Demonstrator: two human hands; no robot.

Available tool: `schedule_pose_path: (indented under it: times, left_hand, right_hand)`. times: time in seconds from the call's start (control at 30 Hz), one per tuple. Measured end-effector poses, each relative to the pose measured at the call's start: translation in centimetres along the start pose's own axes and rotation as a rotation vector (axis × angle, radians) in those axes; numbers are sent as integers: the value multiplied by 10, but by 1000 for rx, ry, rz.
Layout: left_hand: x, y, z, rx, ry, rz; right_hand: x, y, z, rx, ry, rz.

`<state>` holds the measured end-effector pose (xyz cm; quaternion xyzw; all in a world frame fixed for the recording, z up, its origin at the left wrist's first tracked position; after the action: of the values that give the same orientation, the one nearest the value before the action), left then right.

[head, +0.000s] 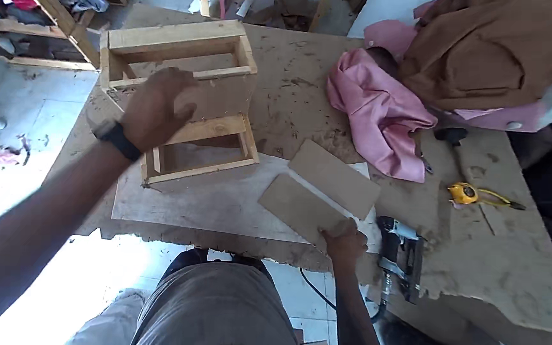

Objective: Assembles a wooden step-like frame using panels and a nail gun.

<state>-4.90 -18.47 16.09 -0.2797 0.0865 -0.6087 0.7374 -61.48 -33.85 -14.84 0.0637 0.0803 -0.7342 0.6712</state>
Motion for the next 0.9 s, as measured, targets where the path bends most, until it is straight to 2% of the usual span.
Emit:
schedule_pose_path:
  times: [0.07,0.1,0.13,0.2,0.27,0.33,0.4,0.47,0.53,0.6,0.67,0.73,0.8,0.87,0.9]
  left_hand:
    - [-50,-38,-34,-198,-186,-62]
    - [-76,-57,-68,-330,-232,-59]
    - [-97,-72,-113,-451,-201,-10]
    - [-116,-87,-226,-625,37,201]
    - [-113,-76,-330,-722,196,436]
    - [-96,-53,-386,-724,161,642]
    - [-76,-45,-398,-678,207,768]
    - [-72,-51,-388,-754,244,795]
    - [-75,-56,-352,-859,169,717]
    - [-97,-64,-289,-1009,-24,606]
    - [-127,-78,-208,-1098,-166,373]
    - [-149,-72,-129,-1014,-201,53]
    - [-168,-54,-58,-743,-212,-208]
    - [-180,-27,-5,-448,-265,-324]
    - [-184,-8,10,-381,-310,-346]
  right_hand:
    - [8,-12,-1,31,15,-34]
    - [8,-14,-1,38,28,-38]
    - [8,-14,1,48,44,-34]
    - [9,-18,5,114,62,-7]
    - [13,-28,3,253,86,15]
    - [16,-33,0,446,144,0]
    - [18,-41,4,615,169,-33]
    - [15,-57,16,748,146,-23]
    - [8,-60,44,897,135,65]
    - [-7,-45,77,998,159,154]
    - [-28,-16,111,1029,152,251]
    - [-45,30,156,1067,48,504]
    - [-61,85,204,1125,-70,806]
    - [-76,144,237,1133,-151,1024]
    - [-82,175,242,1115,-160,1099]
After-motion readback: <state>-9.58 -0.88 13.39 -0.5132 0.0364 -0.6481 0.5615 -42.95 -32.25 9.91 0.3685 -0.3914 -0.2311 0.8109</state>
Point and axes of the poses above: each hand's wrist, its own x-axis towards the middle knuckle, its own z-axis out of the back of the hand, y = z × x, the point moved 6 cm from there along x, towards the middle knuckle, and after that the axes turned 15 degrees about -x, right-handed, at the moved point
